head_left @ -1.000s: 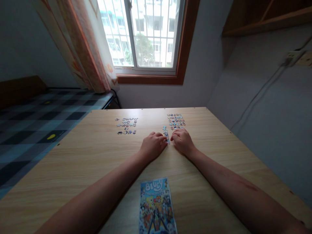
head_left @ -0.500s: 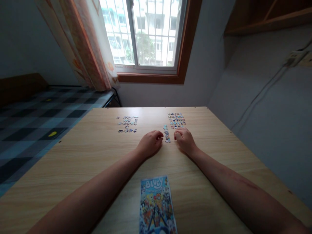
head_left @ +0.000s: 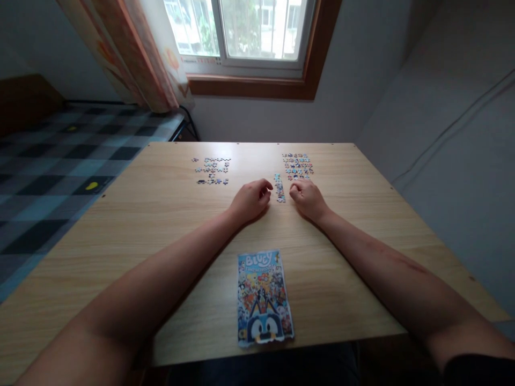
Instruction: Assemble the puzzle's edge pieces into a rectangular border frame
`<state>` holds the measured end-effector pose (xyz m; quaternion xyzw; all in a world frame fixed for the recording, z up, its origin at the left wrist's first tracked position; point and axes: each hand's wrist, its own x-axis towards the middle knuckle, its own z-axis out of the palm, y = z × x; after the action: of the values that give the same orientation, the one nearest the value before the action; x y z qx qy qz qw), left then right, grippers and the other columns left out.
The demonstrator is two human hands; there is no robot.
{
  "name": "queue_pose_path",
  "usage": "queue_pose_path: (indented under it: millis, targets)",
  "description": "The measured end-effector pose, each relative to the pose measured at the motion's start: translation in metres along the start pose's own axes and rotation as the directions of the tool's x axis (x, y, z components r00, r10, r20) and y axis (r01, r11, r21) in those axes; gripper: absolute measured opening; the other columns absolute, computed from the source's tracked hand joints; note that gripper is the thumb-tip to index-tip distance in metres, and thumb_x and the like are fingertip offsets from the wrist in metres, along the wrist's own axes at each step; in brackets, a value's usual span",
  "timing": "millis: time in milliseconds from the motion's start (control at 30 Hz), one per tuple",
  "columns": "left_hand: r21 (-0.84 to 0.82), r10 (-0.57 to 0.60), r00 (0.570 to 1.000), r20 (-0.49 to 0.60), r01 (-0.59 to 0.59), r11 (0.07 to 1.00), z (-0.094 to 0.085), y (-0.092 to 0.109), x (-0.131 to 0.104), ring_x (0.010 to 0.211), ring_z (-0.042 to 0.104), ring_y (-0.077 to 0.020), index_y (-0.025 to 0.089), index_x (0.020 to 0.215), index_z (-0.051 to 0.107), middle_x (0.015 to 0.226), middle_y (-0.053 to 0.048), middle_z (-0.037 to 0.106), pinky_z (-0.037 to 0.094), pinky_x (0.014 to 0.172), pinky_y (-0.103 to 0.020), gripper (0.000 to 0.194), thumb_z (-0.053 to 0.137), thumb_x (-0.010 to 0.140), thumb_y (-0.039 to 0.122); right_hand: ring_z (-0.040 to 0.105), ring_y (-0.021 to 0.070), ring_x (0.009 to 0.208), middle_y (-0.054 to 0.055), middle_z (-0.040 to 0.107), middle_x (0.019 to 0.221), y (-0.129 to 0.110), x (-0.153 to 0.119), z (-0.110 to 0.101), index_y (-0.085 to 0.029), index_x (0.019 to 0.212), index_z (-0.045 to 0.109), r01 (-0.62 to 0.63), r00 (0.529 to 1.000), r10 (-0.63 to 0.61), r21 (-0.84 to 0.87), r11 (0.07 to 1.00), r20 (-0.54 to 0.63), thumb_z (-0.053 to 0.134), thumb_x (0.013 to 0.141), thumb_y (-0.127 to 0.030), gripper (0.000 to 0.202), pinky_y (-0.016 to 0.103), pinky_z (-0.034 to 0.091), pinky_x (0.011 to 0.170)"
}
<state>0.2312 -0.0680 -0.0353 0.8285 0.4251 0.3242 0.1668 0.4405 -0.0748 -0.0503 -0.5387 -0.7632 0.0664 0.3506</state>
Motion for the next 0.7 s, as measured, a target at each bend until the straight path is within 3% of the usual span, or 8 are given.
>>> queue_pose_path:
  millis: [433, 533, 700]
  targets:
    - [0.053, 0.045, 0.998, 0.05, -0.048, 0.997, 0.003, -0.004, 0.002, 0.075, 0.06, -0.0148, 0.017, 0.091, 0.069, 0.085, -0.004, 0.071, 0.048, 0.076, -0.029, 0.017, 0.054, 0.085, 0.017, 0.054, 0.0182, 0.071, 0.003, 0.06, 0.066, -0.004, -0.003, -0.006, -0.021, 0.059, 0.056, 0.017, 1.0, -0.017, 0.075, 0.997, 0.01, 0.042, 0.084, -0.021, 0.03, 0.03, 0.04, 0.076]
    - [0.147, 0.044, 0.992, 0.115, -0.061, 0.987, 0.001, 0.001, -0.002, 0.078, 0.062, -0.0173, 0.019, 0.092, 0.069, 0.087, -0.005, 0.07, 0.049, 0.076, -0.031, 0.018, 0.053, 0.085, 0.017, 0.059, 0.0193, 0.076, 0.004, 0.066, 0.071, -0.007, -0.004, -0.007, -0.021, 0.062, 0.061, 0.04, 0.999, -0.041, 0.125, 0.991, 0.001, 0.042, 0.084, -0.019, 0.029, 0.031, 0.041, 0.079]
    - [0.301, 0.104, 0.959, 0.263, -0.184, 0.936, -0.004, 0.011, -0.011, 0.087, 0.064, -0.0219, 0.023, 0.096, 0.067, 0.093, -0.005, 0.071, 0.05, 0.078, -0.034, 0.019, 0.05, 0.089, 0.022, 0.062, 0.0208, 0.084, 0.004, 0.071, 0.081, -0.009, -0.006, -0.003, -0.021, 0.075, 0.07, 0.037, 0.999, -0.033, 0.164, 0.986, -0.028, 0.046, 0.085, -0.019, 0.026, 0.033, 0.043, 0.082]
